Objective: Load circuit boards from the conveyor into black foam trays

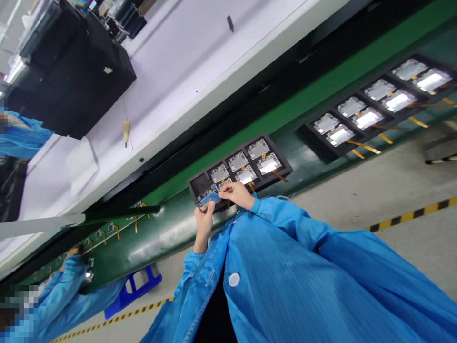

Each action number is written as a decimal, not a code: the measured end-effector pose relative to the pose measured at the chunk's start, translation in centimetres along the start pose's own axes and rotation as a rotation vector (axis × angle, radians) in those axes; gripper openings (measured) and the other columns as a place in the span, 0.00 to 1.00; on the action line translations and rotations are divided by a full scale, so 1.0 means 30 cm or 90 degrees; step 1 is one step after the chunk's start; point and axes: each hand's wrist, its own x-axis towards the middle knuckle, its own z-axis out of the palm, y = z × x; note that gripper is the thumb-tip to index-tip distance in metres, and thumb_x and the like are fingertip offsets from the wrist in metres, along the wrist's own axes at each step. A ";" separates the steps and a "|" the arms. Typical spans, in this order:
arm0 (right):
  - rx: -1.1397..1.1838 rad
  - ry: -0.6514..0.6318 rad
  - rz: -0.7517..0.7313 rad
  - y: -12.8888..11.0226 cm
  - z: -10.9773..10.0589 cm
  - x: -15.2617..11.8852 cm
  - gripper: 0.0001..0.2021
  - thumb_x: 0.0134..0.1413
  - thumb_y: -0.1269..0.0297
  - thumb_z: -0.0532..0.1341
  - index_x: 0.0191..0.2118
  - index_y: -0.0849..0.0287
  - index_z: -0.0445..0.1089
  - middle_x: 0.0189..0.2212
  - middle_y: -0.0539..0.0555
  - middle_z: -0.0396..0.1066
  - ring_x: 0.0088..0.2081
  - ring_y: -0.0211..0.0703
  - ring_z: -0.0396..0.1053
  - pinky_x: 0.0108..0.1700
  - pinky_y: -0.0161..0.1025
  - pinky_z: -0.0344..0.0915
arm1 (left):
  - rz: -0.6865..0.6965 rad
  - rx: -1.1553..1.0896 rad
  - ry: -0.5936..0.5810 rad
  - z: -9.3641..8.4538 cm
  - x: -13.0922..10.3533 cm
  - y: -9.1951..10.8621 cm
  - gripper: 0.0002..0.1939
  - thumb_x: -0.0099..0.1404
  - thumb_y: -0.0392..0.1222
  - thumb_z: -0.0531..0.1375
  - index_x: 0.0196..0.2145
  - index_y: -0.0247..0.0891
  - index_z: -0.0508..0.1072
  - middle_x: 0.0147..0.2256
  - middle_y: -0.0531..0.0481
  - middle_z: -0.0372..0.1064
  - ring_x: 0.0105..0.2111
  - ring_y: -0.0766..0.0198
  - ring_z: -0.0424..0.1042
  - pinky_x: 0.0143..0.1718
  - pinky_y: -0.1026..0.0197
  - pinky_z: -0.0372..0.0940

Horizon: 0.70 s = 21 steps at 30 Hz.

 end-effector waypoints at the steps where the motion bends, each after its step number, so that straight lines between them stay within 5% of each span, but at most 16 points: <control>1: -0.006 -0.008 0.007 0.004 0.000 0.003 0.24 0.42 0.40 0.75 0.30 0.57 0.74 0.25 0.49 0.72 0.29 0.40 0.69 0.37 0.41 0.69 | -0.013 -0.017 0.016 0.007 0.007 -0.014 0.30 0.54 0.64 0.75 0.38 0.32 0.83 0.37 0.38 0.82 0.39 0.49 0.83 0.47 0.51 0.76; 8: -0.076 0.028 -0.032 0.004 -0.077 0.012 0.23 0.53 0.41 0.70 0.45 0.55 0.77 0.30 0.50 0.75 0.30 0.40 0.68 0.34 0.39 0.67 | -0.114 -0.113 0.130 -0.064 0.202 -0.104 0.27 0.50 0.56 0.78 0.39 0.35 0.76 0.34 0.45 0.81 0.27 0.60 0.80 0.36 0.57 0.77; 14: -0.064 0.200 -0.062 -0.029 -0.264 0.022 0.22 0.51 0.41 0.71 0.38 0.56 0.78 0.30 0.53 0.78 0.30 0.41 0.70 0.29 0.37 0.65 | -0.141 -0.008 0.131 -0.105 0.347 -0.150 0.18 0.60 0.46 0.74 0.42 0.34 0.75 0.34 0.45 0.79 0.29 0.59 0.81 0.34 0.56 0.78; 21: -0.141 0.413 -0.122 -0.047 -0.461 0.010 0.17 0.52 0.48 0.69 0.39 0.56 0.77 0.37 0.56 0.80 0.33 0.44 0.73 0.32 0.39 0.69 | -0.170 -0.019 0.107 -0.095 0.409 -0.175 0.13 0.66 0.41 0.71 0.42 0.35 0.72 0.36 0.45 0.79 0.31 0.59 0.82 0.35 0.57 0.80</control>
